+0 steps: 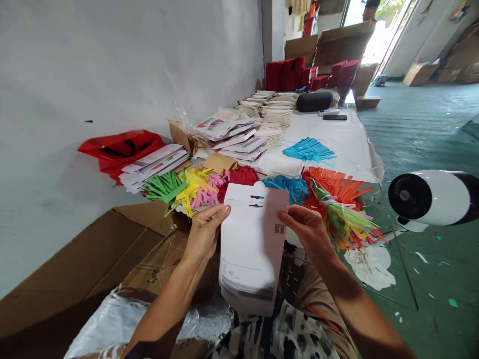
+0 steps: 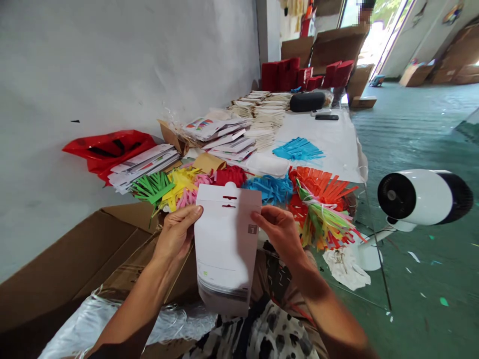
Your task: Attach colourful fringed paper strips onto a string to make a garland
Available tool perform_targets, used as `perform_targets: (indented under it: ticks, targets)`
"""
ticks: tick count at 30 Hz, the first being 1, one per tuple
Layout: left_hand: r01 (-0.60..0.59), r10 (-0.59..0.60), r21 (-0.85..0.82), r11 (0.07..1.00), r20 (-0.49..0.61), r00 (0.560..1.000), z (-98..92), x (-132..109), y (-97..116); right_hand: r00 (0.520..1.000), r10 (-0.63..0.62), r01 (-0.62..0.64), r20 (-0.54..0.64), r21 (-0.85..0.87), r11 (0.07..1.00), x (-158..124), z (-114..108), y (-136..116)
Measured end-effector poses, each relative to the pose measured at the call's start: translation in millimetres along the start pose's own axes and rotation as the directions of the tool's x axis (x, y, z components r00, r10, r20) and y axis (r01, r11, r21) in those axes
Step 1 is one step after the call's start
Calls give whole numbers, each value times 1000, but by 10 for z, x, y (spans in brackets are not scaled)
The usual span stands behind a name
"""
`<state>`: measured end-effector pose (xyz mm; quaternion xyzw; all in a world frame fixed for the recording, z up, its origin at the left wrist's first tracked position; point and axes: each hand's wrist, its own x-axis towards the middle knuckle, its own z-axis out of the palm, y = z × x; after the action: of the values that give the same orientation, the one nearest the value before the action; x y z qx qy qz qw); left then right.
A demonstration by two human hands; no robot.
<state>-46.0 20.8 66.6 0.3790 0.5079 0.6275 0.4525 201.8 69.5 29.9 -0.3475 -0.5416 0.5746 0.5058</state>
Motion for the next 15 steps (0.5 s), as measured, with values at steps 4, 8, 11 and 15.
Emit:
perform_targets:
  ticks: [4, 8, 11, 15]
  targets:
    - [92, -125, 144, 985, 243, 962, -118, 18, 13, 980, 91, -105, 179, 65, 992, -82, -177, -11]
    - [105, -197, 237, 966, 411, 890, -169, 83, -128, 933, 175, -193, 313, 27, 981, -127, -344, 17]
    - [31, -147, 273, 962, 419, 896, -162, 157, -347, 936, 200, -200, 291, -30, 979, -114, -426, 163]
    - [43, -175, 296, 954, 434, 884, -188, 200, -642, 963, 173, -142, 208, -156, 977, -135, -525, 409]
